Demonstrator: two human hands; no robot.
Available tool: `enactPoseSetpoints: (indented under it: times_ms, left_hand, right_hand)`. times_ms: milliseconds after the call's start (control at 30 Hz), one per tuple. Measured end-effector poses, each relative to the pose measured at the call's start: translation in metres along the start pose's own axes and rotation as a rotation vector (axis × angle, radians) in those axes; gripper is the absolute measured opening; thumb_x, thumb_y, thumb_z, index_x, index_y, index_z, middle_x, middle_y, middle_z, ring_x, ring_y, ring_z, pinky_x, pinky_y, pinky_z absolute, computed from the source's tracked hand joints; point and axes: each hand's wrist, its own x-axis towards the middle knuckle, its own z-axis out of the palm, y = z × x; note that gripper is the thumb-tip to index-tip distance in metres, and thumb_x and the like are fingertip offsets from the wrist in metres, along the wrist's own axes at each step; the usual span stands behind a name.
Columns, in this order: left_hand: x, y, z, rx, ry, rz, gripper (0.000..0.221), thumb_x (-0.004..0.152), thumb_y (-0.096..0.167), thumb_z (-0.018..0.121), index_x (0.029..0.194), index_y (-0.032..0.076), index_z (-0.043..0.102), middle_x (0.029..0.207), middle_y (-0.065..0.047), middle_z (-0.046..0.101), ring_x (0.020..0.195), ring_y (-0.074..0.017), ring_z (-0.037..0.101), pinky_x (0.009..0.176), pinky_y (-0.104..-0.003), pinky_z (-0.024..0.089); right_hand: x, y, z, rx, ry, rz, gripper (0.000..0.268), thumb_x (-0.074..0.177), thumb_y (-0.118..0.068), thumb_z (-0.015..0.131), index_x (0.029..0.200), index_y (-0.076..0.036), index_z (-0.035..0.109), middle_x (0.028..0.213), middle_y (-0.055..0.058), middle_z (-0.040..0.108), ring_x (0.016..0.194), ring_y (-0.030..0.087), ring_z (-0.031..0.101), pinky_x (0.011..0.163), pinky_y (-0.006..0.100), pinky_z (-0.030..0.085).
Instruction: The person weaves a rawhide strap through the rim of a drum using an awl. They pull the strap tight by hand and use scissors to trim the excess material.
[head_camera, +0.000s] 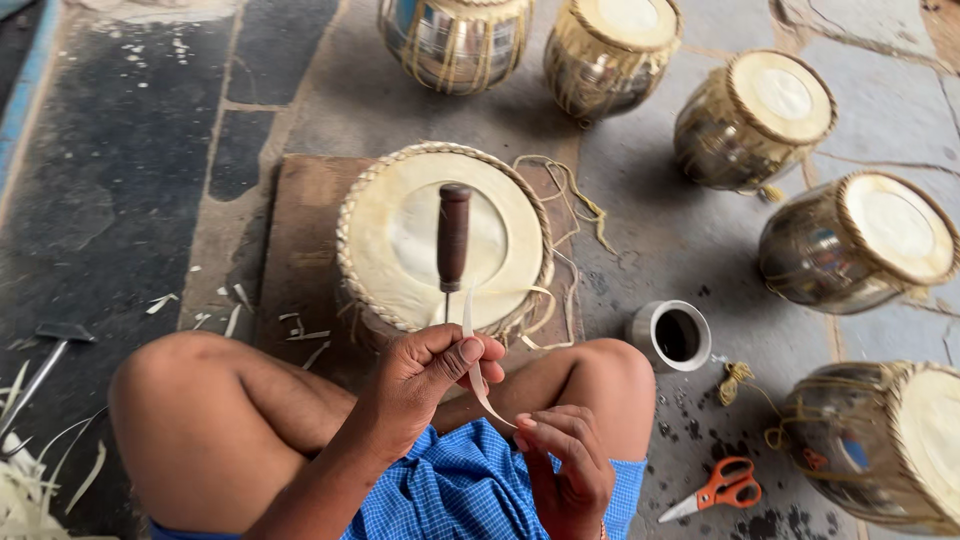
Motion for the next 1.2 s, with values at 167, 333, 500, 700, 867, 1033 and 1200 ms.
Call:
enactPoseSetpoints:
  times_ms: [167, 333, 500, 700, 867, 1033, 1200]
  left_hand:
    - [-0.028, 0.023, -0.019, 0.631, 0.114, 0.057, 0.027, 0.097, 0.026, 0.066, 0.096, 0.002, 0.076, 0.076, -0.007, 0.077, 0.069, -0.0129, 0.072, 0.064, -0.031, 0.056]
    - [-0.038, 0.023, -0.015, 0.882, 0.045, 0.286, 0.016, 0.091, 0.018, 0.071, 0.093, 0.002, 0.072, 0.077, -0.012, 0.072, 0.069, -0.0231, 0.073, 0.057, -0.036, 0.054]
    - [-0.045, 0.023, -0.022, 0.827, 0.036, 0.013, 0.016, 0.092, 0.020, 0.069, 0.090, 0.004, 0.071, 0.069, -0.009, 0.073, 0.060, -0.0212, 0.076, 0.054, -0.036, 0.055]
    - [-0.043, 0.020, -0.019, 0.662, 0.063, 0.101, 0.026, 0.088, 0.018, 0.075, 0.109, 0.005, 0.067, 0.070, -0.008, 0.075, 0.061, -0.0119, 0.072, 0.054, -0.031, 0.056]
    - [-0.042, -0.002, -0.016, 0.496, 0.145, -0.005, 0.018, 0.090, 0.014, 0.071, 0.107, 0.007, 0.071, 0.072, -0.004, 0.077, 0.058, -0.0105, 0.066, 0.051, -0.029, 0.053]
    - [-0.047, -0.020, -0.041, 0.734, 0.299, 0.168, 0.007, 0.094, 0.012, 0.069, 0.098, 0.006, 0.070, 0.071, -0.003, 0.073, 0.064, -0.0076, 0.071, 0.056, -0.025, 0.056]
    - [-0.042, -0.031, -0.064, 0.622, 0.369, -0.133, 0.008, 0.092, 0.012, 0.069, 0.097, 0.005, 0.071, 0.076, -0.009, 0.075, 0.059, -0.0141, 0.070, 0.054, -0.030, 0.057]
  right_hand:
    - [0.040, -0.012, 0.021, 0.597, -0.193, 0.517, 0.033, 0.091, -0.001, 0.062, 0.124, -0.004, 0.067, 0.116, 0.009, 0.072, 0.108, 0.017, 0.067, 0.096, 0.030, 0.052]
    - [0.052, 0.013, 0.042, 0.805, -0.345, 0.440, 0.013, 0.097, 0.000, 0.074, 0.108, 0.004, 0.068, 0.110, 0.008, 0.070, 0.103, 0.014, 0.067, 0.093, 0.028, 0.056]
    - [0.033, 0.019, 0.056, 0.807, -0.249, 0.577, 0.013, 0.096, -0.005, 0.074, 0.104, 0.004, 0.070, 0.094, 0.008, 0.073, 0.085, 0.013, 0.069, 0.076, 0.027, 0.056]
    - [0.041, 0.003, 0.051, 0.481, -0.226, 0.298, 0.013, 0.097, -0.012, 0.074, 0.097, 0.001, 0.075, 0.092, 0.005, 0.067, 0.083, 0.011, 0.062, 0.074, 0.024, 0.052]
    - [0.037, -0.005, 0.051, 0.262, -0.192, 0.234, 0.011, 0.089, -0.012, 0.080, 0.091, -0.002, 0.076, 0.088, 0.002, 0.062, 0.077, 0.009, 0.061, 0.067, 0.022, 0.049]
    - [0.041, 0.022, 0.050, 0.044, -0.041, 0.258, 0.017, 0.091, -0.010, 0.080, 0.084, 0.000, 0.068, 0.083, 0.002, 0.058, 0.073, 0.009, 0.052, 0.063, 0.023, 0.042]
    - [0.042, 0.041, 0.045, 0.218, -0.083, 0.295, 0.013, 0.096, -0.009, 0.074, 0.090, 0.000, 0.067, 0.091, 0.003, 0.058, 0.079, 0.008, 0.055, 0.070, 0.021, 0.045]
